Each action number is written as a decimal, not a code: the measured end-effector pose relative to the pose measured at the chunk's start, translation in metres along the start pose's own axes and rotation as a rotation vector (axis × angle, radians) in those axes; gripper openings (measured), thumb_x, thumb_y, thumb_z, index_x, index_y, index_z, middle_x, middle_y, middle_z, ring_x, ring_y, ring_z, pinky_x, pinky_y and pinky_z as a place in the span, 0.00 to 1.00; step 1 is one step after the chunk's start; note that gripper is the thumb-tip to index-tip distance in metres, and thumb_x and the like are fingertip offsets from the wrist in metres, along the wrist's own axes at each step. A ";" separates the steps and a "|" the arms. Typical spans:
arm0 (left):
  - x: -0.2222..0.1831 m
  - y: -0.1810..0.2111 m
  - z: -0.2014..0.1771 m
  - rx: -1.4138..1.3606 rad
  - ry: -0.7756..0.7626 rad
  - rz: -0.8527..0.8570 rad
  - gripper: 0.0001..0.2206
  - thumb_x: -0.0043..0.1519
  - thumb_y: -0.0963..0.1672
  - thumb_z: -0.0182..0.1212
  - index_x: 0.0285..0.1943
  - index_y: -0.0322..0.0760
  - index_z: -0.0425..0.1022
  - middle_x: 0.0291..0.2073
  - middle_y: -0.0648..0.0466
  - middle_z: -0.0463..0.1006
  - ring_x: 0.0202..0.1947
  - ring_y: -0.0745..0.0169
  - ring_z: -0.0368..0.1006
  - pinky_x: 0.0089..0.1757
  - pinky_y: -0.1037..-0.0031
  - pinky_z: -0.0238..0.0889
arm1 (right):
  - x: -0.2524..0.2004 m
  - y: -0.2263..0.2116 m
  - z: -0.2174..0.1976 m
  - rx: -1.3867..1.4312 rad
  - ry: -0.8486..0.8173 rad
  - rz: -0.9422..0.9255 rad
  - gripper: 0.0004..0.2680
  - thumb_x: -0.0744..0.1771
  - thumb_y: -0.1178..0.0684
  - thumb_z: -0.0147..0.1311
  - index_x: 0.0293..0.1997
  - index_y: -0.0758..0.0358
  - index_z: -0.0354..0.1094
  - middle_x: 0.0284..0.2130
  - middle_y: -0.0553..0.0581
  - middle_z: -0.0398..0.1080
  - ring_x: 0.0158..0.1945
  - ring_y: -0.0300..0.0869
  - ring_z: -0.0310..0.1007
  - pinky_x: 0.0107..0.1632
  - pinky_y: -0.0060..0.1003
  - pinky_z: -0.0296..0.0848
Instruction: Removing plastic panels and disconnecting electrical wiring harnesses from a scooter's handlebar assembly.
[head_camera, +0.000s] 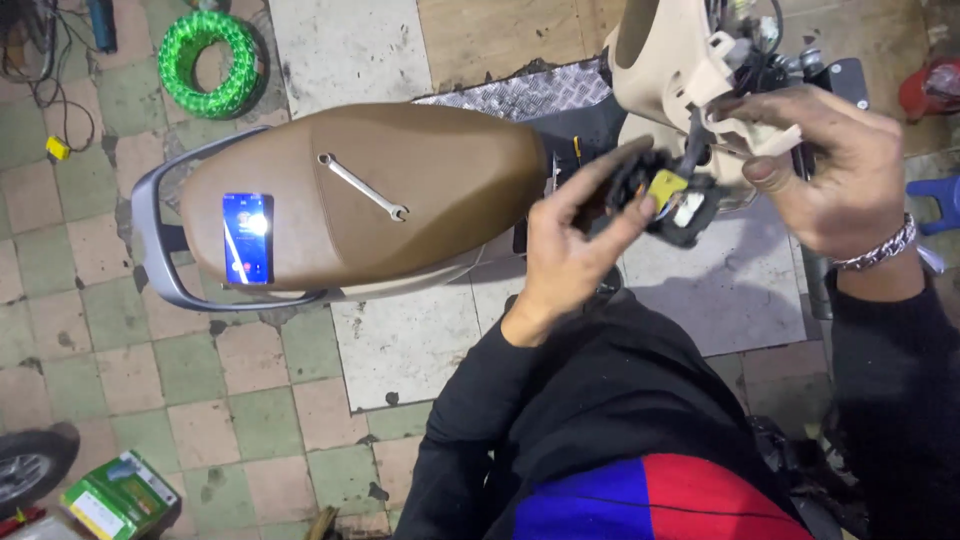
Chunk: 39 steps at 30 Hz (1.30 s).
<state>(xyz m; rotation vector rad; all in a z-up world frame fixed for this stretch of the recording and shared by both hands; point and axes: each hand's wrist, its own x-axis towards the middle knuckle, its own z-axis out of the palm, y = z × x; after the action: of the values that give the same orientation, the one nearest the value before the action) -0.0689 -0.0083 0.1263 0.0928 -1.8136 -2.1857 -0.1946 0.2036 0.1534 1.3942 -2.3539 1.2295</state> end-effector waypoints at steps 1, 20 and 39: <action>0.004 0.001 -0.002 -0.019 0.009 0.005 0.21 0.64 0.45 0.66 0.67 0.37 0.72 0.61 0.50 0.78 0.60 0.67 0.74 0.63 0.76 0.68 | 0.001 -0.001 0.002 -0.010 -0.012 0.009 0.22 0.71 0.47 0.51 0.56 0.89 0.73 0.48 0.81 0.75 0.48 0.61 0.77 0.44 0.47 0.76; -0.007 -0.062 -0.052 -0.208 0.002 -0.111 0.22 0.60 0.49 0.68 0.60 0.35 0.73 0.50 0.54 0.77 0.51 0.61 0.72 0.55 0.72 0.64 | -0.010 -0.023 0.062 0.044 -0.044 0.149 0.27 0.63 0.51 0.67 0.67 0.71 0.61 0.59 0.70 0.71 0.61 0.56 0.74 0.67 0.43 0.73; -0.057 -0.182 -0.073 -0.298 0.139 -0.347 0.18 0.56 0.38 0.73 0.54 0.34 0.73 0.39 0.54 0.77 0.43 0.73 0.72 0.41 0.81 0.70 | -0.065 -0.011 0.144 -0.038 -0.094 0.209 0.21 0.62 0.44 0.68 0.58 0.64 0.71 0.49 0.60 0.73 0.60 0.56 0.72 0.65 0.56 0.65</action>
<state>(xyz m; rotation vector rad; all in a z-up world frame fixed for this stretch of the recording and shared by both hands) -0.0310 -0.0338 -0.0732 0.5144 -1.4661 -2.5851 -0.1112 0.1421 0.0333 1.2464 -2.6289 1.1839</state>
